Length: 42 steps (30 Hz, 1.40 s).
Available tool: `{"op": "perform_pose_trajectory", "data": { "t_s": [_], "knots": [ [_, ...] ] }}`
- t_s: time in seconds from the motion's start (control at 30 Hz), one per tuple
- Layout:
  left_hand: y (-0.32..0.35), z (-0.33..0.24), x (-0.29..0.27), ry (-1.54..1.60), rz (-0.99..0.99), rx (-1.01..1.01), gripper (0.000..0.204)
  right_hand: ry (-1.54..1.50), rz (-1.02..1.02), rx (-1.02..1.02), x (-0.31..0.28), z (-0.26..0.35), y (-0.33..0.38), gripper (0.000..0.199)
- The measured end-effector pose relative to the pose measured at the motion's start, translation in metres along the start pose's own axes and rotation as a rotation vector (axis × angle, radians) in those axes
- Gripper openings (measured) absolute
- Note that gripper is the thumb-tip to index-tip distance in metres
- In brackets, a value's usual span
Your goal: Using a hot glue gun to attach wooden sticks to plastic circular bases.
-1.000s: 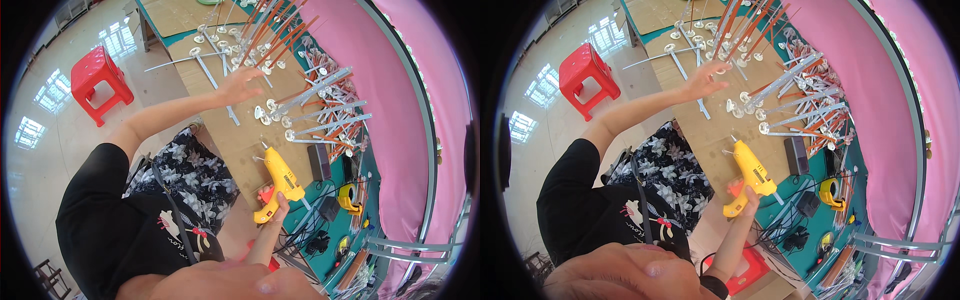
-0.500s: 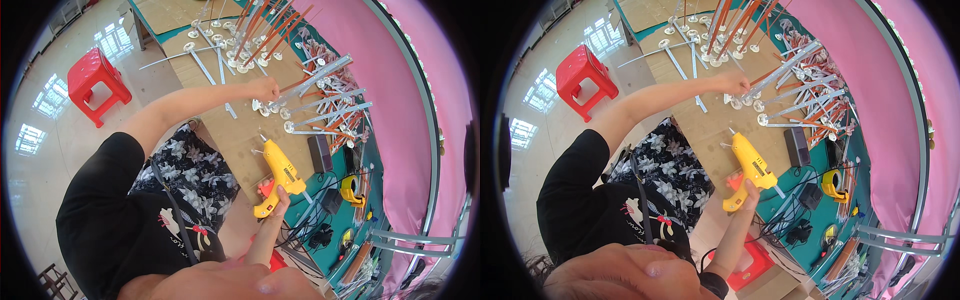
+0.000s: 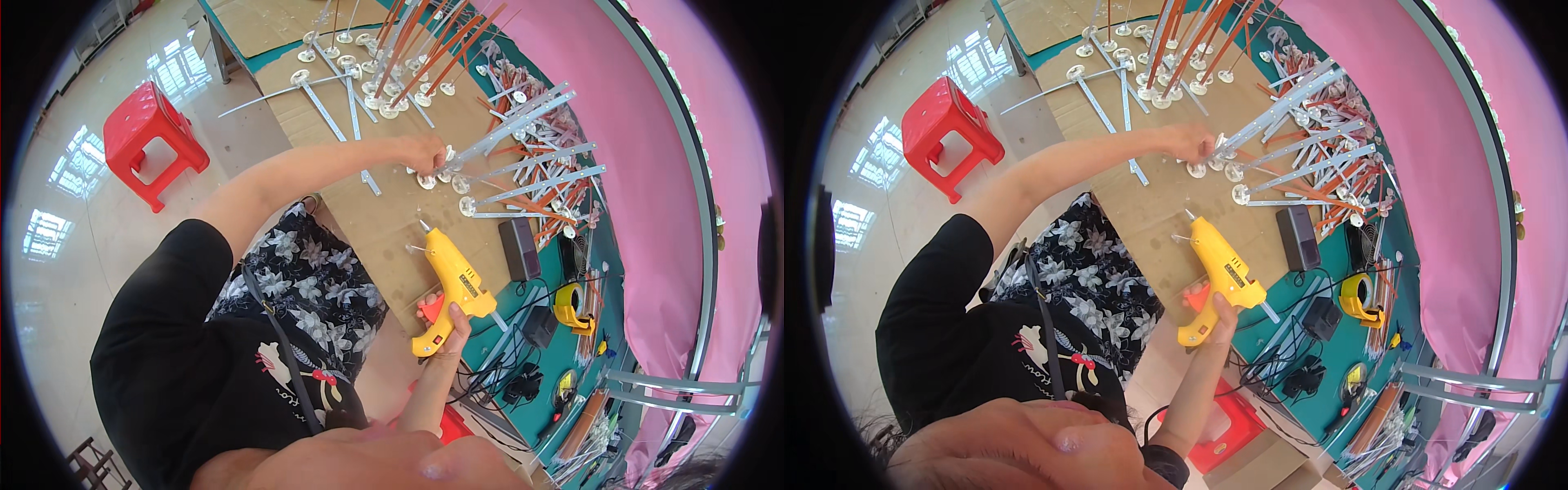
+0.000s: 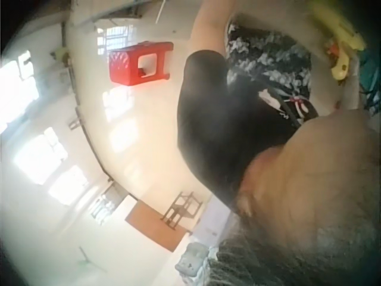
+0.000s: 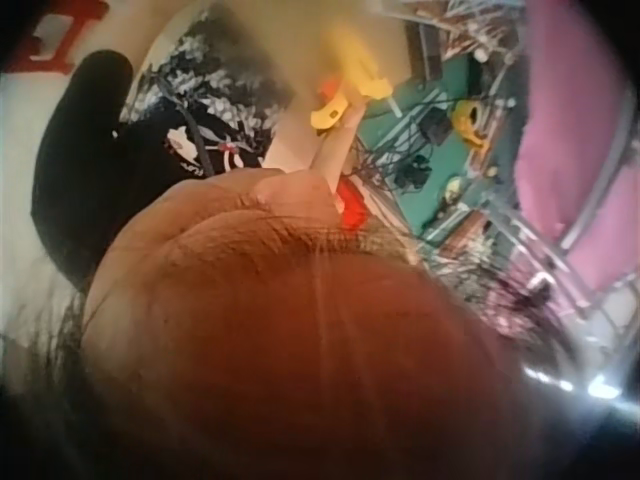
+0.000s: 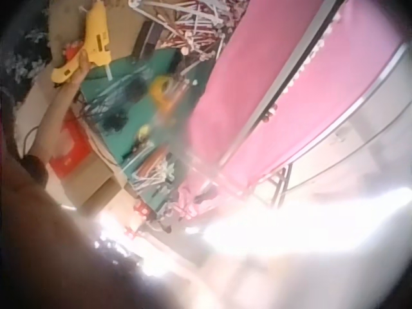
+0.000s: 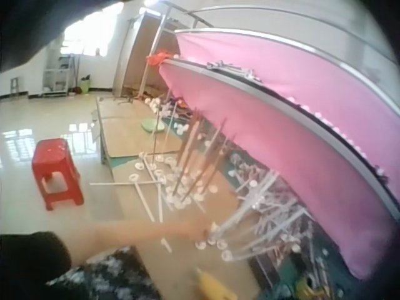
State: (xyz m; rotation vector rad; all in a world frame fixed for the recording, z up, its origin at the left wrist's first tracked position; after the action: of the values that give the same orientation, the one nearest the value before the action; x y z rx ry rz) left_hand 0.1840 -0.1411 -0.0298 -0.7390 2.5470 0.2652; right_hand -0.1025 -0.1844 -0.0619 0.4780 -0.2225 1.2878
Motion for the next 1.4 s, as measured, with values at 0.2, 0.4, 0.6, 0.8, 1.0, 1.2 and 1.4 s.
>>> {"op": "perform_pose_trajectory", "data": {
  "t_s": [0.2,0.4,0.6,0.8,1.0,1.2,1.4],
  "knots": [
    [0.002,0.005,-0.008,0.077,-0.059,-0.015,0.030,0.000,-0.014,0.016,-0.003,-0.002,0.001,0.036],
    [0.017,0.010,-0.017,0.211,-0.066,-0.011,0.027,-0.013,-0.040,0.024,-0.006,-0.003,0.001,0.036],
    [0.035,0.001,-0.032,0.247,-0.075,0.055,0.031,-0.024,-0.046,0.028,-0.006,-0.003,0.002,0.036],
    [0.047,0.006,-0.043,0.404,-0.039,0.111,0.032,-0.021,-0.030,0.031,-0.002,-0.003,0.001,0.036],
    [0.046,0.011,-0.037,0.749,0.037,0.114,0.039,-0.010,-0.007,0.010,0.000,-0.001,0.000,0.035],
    [0.043,-0.001,-0.032,1.026,0.126,0.175,0.041,-0.003,-0.005,0.012,-0.003,-0.004,-0.001,0.035],
    [0.046,-0.018,-0.042,1.142,0.054,0.257,0.040,0.022,-0.029,-0.004,-0.003,0.001,0.000,0.036]
  ]
}}
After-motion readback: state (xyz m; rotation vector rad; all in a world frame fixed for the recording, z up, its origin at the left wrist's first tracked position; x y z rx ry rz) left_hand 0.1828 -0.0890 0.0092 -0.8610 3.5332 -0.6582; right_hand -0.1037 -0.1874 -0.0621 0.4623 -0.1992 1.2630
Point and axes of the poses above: each hand's wrist, its own y-axis away from the middle knuckle, its own x-axis out of the palm, z = x × y, the point moved 10 cm from there along -y, towards the middle knuckle, and after that the axes turned 14 degrees about y, right-handed, at the moved point
